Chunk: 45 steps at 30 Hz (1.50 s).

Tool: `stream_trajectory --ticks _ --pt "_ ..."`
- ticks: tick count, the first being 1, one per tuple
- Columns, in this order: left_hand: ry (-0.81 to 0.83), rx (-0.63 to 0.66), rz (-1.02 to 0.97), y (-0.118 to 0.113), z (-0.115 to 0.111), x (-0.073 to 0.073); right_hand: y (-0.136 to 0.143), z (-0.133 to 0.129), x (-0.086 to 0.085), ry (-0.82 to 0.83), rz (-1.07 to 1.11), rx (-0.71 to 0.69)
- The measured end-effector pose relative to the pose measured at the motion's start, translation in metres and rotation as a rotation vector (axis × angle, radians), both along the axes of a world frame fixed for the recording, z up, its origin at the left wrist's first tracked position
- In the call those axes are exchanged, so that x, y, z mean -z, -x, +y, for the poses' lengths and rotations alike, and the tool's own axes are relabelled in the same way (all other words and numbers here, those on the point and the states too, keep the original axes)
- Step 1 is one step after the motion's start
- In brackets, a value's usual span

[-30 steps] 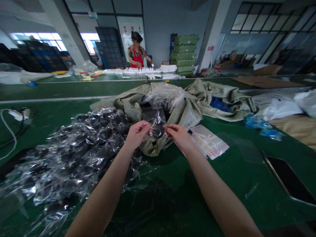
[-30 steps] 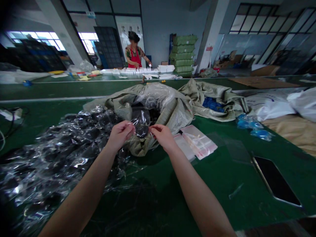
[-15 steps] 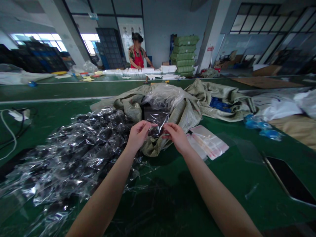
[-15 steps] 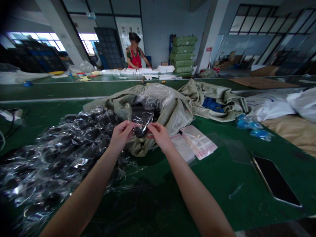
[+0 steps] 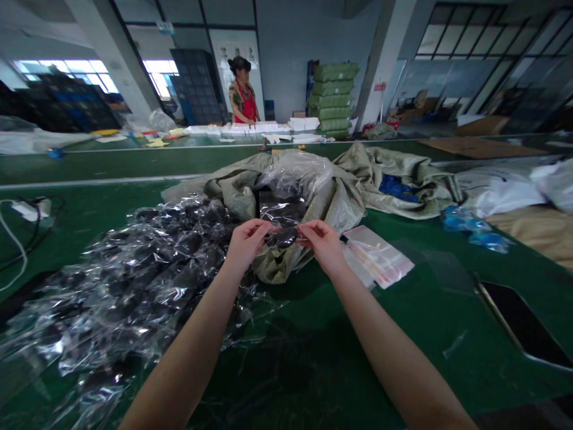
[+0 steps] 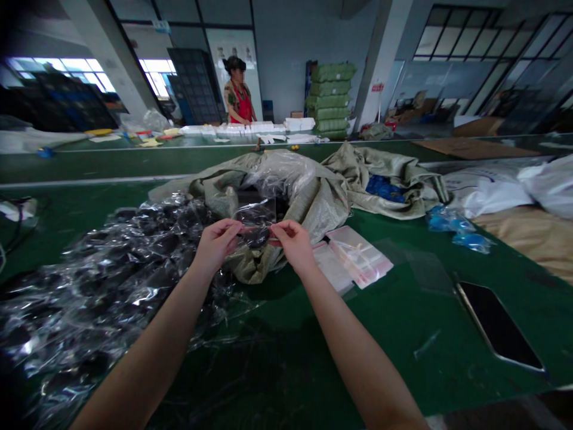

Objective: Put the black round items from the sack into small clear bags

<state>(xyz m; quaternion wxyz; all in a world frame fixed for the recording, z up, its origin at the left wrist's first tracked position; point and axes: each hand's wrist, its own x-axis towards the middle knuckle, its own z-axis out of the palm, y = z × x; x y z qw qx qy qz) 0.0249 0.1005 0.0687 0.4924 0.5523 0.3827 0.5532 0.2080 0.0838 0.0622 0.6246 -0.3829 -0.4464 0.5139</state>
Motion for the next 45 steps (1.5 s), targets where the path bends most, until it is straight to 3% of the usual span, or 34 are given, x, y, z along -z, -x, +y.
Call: stream_trajectory --ticks 6,12,20,34,40,45 --pt "-0.015 -0.017 0.104 0.001 0.0 -0.001 -0.002 -0.001 0.0 -0.033 -0.099 0.045" --pt "-0.075 -0.125 0.281 0.006 0.006 0.004 -0.006 0.0 0.0 0.007 -0.09 0.056" --pt "-0.053 -0.019 0.203 0.01 0.005 0.001 -0.004 0.003 0.005 0.026 -0.086 0.057" --pt "-0.036 -0.01 0.167 0.016 0.008 0.009 -0.004 0.009 0.017 0.015 -0.095 0.087" --pt "0.171 0.084 -0.036 0.014 0.001 -0.006 -0.002 0.008 0.017 -0.017 -0.12 0.13" --pt "0.302 0.135 0.08 0.01 -0.004 -0.014 -0.004 0.005 0.014 -0.045 -0.166 0.145"
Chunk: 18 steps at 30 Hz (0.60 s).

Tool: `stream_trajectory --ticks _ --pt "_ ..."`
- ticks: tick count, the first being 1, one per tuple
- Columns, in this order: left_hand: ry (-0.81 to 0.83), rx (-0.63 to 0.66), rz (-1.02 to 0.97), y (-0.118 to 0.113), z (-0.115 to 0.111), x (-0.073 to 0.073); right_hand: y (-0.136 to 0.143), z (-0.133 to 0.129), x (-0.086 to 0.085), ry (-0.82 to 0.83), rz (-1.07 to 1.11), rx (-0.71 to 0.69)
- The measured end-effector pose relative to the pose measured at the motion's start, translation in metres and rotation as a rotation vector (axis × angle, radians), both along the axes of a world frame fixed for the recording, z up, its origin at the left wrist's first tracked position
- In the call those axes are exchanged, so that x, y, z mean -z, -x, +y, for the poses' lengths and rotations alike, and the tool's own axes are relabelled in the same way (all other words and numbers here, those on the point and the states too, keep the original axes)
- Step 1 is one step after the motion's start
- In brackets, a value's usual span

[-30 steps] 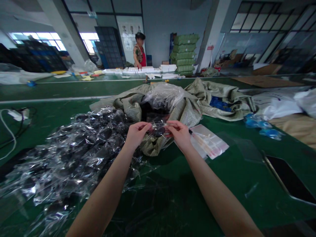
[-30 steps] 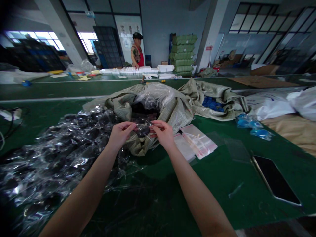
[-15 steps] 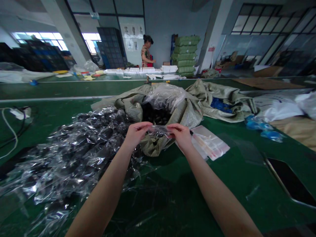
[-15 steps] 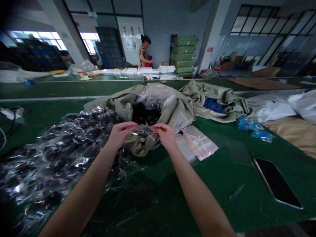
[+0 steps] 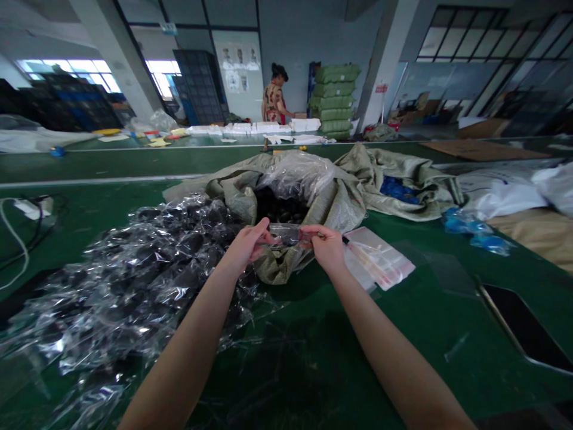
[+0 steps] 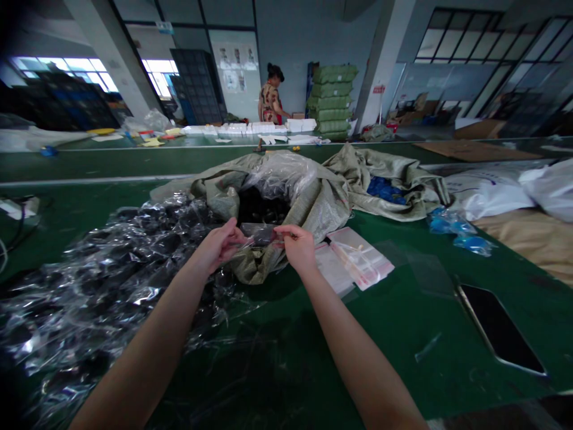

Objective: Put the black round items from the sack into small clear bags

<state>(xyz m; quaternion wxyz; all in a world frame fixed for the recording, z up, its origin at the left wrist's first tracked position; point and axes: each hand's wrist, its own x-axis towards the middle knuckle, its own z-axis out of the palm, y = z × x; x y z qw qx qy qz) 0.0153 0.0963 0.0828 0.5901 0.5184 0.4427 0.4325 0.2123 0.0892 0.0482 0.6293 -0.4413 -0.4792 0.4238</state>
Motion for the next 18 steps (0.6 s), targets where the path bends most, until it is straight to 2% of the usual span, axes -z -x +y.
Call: stream_trajectory --ticks 6,11,18 --pt "-0.042 0.045 0.14 0.0024 -0.0036 0.0004 -0.0006 0.002 -0.0003 0.009 -0.007 0.007" --pt "-0.152 0.035 0.233 0.004 -0.0013 0.0032 -0.0017 0.0054 0.0018 0.036 0.023 -0.001" --pt "-0.191 -0.023 0.191 -0.0035 -0.0022 0.0023 -0.0018 0.0061 0.003 0.036 0.054 0.011"
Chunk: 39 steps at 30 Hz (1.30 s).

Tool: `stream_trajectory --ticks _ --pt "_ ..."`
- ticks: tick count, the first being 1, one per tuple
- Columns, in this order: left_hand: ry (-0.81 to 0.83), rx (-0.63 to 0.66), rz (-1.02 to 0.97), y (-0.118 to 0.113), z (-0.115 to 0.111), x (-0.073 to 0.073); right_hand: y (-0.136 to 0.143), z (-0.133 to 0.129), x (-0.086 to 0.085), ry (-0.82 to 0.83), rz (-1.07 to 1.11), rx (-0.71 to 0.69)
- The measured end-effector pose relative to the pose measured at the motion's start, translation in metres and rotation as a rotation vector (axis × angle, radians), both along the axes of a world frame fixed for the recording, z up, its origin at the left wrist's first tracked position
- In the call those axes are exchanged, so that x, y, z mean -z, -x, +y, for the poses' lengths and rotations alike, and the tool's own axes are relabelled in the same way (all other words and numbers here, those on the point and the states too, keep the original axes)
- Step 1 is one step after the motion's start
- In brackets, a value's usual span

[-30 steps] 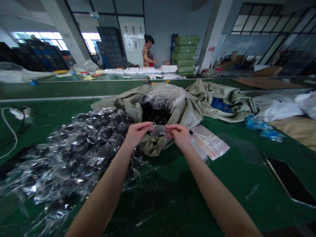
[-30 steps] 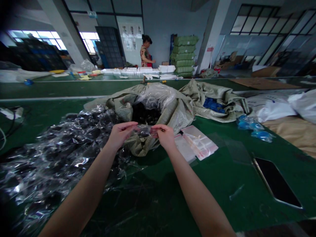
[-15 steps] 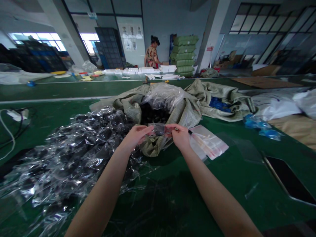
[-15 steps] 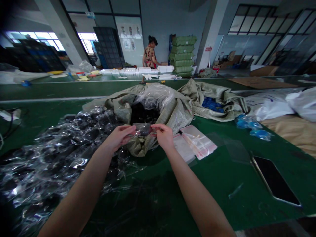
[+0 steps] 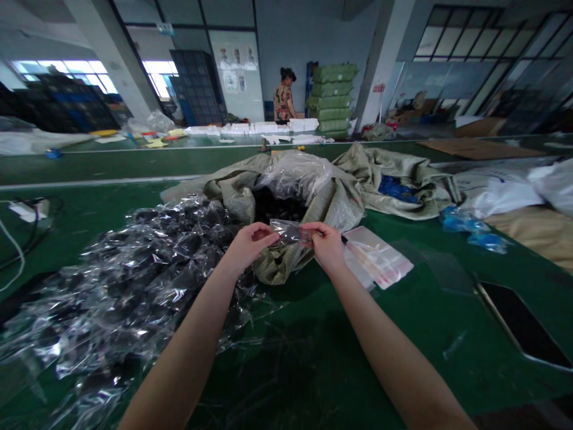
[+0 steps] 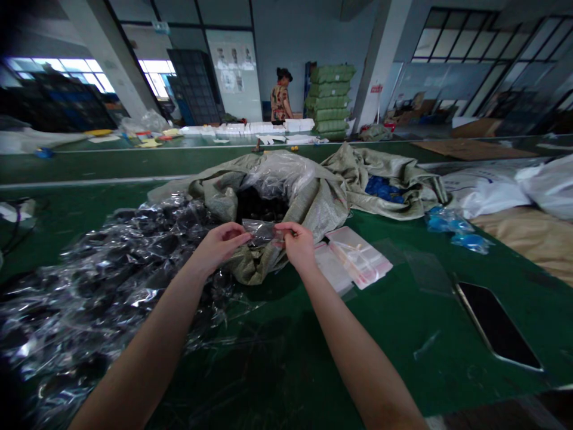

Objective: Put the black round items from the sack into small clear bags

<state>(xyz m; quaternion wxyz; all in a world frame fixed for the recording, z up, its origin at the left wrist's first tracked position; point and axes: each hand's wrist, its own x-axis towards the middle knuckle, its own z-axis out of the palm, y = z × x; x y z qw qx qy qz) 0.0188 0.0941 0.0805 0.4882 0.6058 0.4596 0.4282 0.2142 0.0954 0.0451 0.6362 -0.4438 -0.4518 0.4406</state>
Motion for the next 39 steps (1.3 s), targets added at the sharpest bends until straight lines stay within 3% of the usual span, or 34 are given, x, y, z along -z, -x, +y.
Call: stream_trajectory --ticks 5,10,16,27,39 --pt "0.12 0.087 0.019 0.002 0.002 0.004 0.002 -0.001 -0.003 0.029 0.051 -0.057" --pt "0.075 0.009 -0.053 0.004 0.004 0.005 0.003 -0.004 -0.011 0.093 0.277 -0.155" --pt "0.058 -0.008 -0.114 0.003 0.005 0.004 0.005 -0.01 -0.016 0.166 0.259 -0.292" --pt "0.051 -0.011 -0.136 -0.001 0.003 0.006 0.009 -0.01 -0.013 0.179 0.224 -0.317" --pt "0.032 0.058 -0.162 -0.002 0.003 0.008 0.013 -0.007 -0.005 0.082 0.224 -0.244"
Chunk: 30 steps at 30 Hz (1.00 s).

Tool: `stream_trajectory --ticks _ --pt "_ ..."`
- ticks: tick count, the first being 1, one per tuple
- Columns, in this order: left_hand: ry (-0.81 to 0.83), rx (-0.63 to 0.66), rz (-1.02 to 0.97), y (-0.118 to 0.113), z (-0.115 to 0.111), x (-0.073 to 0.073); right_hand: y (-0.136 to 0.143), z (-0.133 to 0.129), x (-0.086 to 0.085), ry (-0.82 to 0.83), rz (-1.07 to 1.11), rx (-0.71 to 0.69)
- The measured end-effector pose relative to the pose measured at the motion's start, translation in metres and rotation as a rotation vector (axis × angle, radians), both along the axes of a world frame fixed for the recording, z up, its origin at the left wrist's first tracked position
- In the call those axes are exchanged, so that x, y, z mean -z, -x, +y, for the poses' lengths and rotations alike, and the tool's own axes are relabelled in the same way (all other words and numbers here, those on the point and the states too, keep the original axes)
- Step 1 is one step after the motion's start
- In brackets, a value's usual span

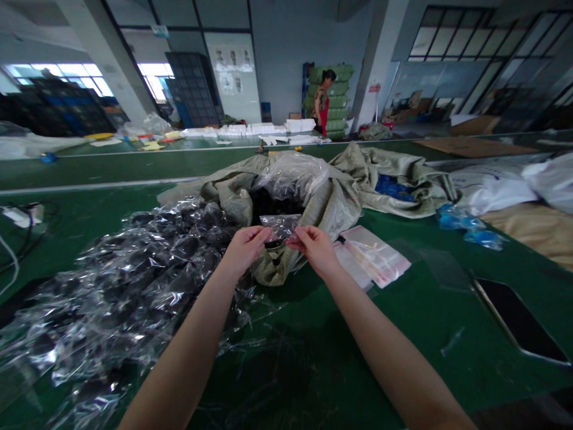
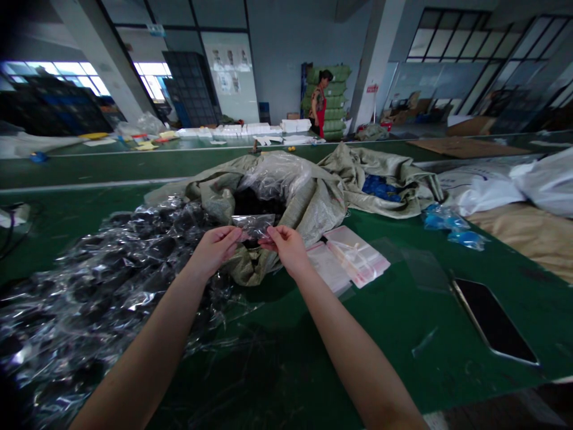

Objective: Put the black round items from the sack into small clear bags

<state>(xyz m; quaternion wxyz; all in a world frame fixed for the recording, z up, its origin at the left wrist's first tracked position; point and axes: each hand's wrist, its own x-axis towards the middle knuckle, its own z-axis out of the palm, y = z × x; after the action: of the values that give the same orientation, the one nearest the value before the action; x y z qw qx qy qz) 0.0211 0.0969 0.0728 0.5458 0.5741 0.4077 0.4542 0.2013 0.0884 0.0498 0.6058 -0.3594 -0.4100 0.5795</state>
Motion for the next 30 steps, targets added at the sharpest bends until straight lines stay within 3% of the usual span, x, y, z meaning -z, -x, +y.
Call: stream_trajectory --ticks 7,14,19,23,26,30 --pt "0.031 0.002 -0.045 0.0 -0.001 -0.003 0.003 -0.001 0.001 -0.085 -0.095 0.066" --pt "-0.046 -0.09 0.177 -0.001 -0.005 -0.008 0.004 0.0 0.004 -0.145 -0.203 0.098" --pt "-0.045 -0.025 0.075 0.001 -0.006 -0.006 0.005 -0.002 0.003 -0.185 -0.182 0.055" --pt "-0.065 0.006 0.157 0.014 -0.008 -0.017 0.01 -0.005 0.0 -0.168 -0.19 0.01" --pt "-0.144 -0.178 0.296 0.045 -0.007 -0.037 0.008 -0.005 -0.003 -0.168 -0.248 -0.001" --pt "-0.325 -0.733 0.799 0.112 -0.004 -0.066 -0.015 0.001 -0.011 -0.206 -0.465 0.114"
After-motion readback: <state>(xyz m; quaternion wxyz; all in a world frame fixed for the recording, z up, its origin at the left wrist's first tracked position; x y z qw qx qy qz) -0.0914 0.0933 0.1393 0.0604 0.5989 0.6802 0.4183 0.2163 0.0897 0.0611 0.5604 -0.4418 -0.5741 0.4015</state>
